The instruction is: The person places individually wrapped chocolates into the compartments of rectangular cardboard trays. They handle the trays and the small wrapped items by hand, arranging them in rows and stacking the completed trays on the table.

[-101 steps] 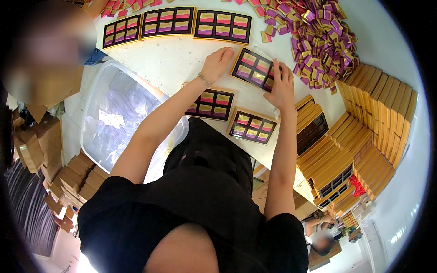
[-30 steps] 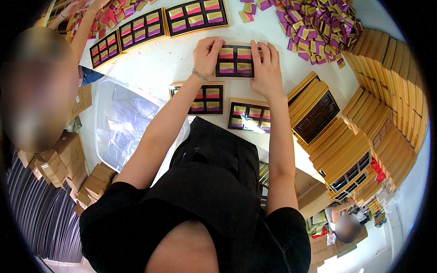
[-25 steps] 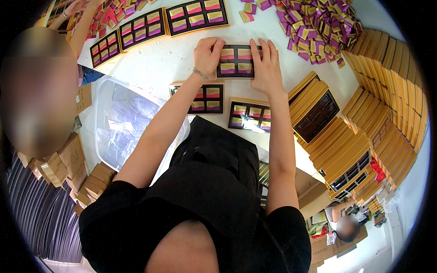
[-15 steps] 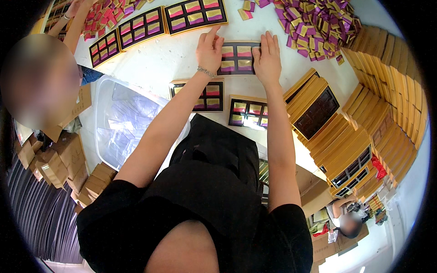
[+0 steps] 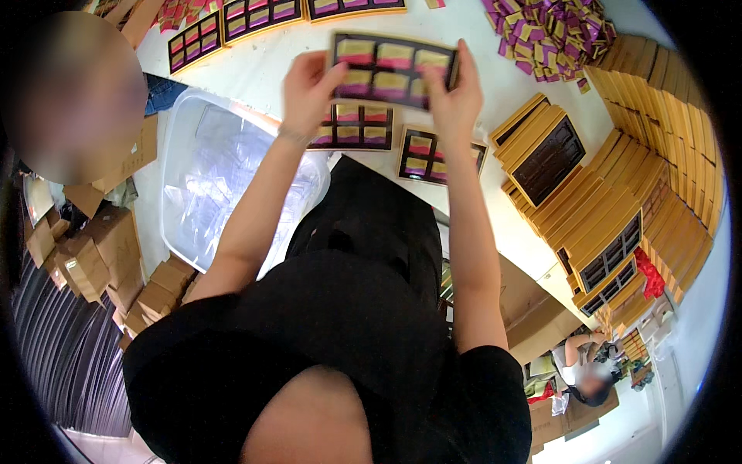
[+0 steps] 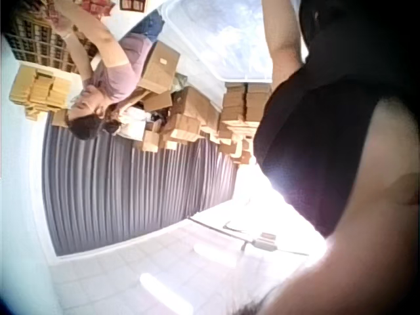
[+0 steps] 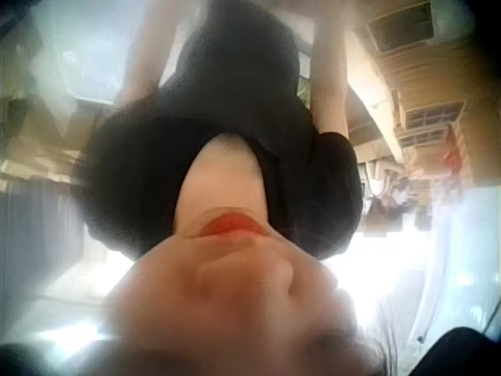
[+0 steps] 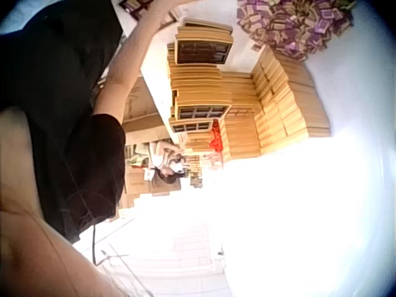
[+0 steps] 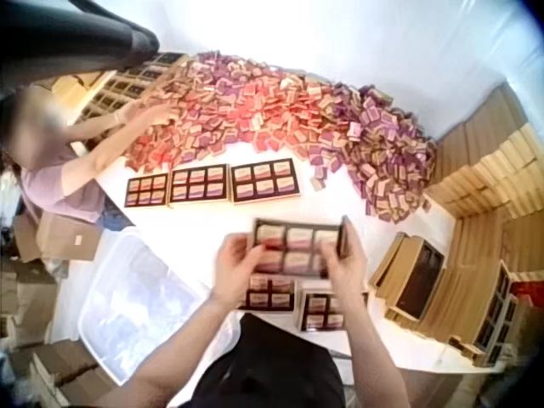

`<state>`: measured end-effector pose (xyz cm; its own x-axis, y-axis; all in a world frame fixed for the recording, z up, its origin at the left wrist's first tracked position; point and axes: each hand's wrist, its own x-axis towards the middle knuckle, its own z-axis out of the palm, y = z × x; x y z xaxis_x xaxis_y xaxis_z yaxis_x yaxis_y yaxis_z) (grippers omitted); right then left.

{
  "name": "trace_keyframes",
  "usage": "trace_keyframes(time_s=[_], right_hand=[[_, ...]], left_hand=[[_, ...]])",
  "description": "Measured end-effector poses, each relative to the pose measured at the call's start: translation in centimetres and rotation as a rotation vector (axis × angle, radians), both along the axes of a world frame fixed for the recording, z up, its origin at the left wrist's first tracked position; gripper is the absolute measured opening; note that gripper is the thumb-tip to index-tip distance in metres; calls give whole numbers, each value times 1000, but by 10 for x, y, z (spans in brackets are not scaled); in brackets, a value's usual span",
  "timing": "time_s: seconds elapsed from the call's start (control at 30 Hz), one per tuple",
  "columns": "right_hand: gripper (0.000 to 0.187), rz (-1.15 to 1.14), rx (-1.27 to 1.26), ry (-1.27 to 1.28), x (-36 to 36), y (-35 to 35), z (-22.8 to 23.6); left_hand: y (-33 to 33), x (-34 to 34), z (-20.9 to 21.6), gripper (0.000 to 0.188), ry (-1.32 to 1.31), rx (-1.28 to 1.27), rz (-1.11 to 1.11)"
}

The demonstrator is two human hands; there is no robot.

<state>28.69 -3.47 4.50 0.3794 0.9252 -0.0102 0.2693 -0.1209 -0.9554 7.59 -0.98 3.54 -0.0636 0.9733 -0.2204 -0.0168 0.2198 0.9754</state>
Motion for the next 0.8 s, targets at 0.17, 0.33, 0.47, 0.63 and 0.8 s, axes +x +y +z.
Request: trace_keyframes(time_s=[0.17, 0.33, 0.47, 0.63, 0.8], right_hand=[[73, 102, -302, -244, -74, -49, -33], [61, 83, -422, -156, -73, -46, 1], [52, -59, -107, 1, -21, -106, 28], [53, -268, -573, 294, 58, -194, -6], [41, -351, -462, 641, 47, -197, 4]], left_hand=[[-95, -64, -31, 50, 590, 3, 4], [-95, -52, -27, 42, 51, -190, 59], [-119, -10, 13, 47, 65, 42, -43], [-156, 53, -15, 63, 147, -262, -416], [-127, 69, -33, 57, -165, -415, -448]])
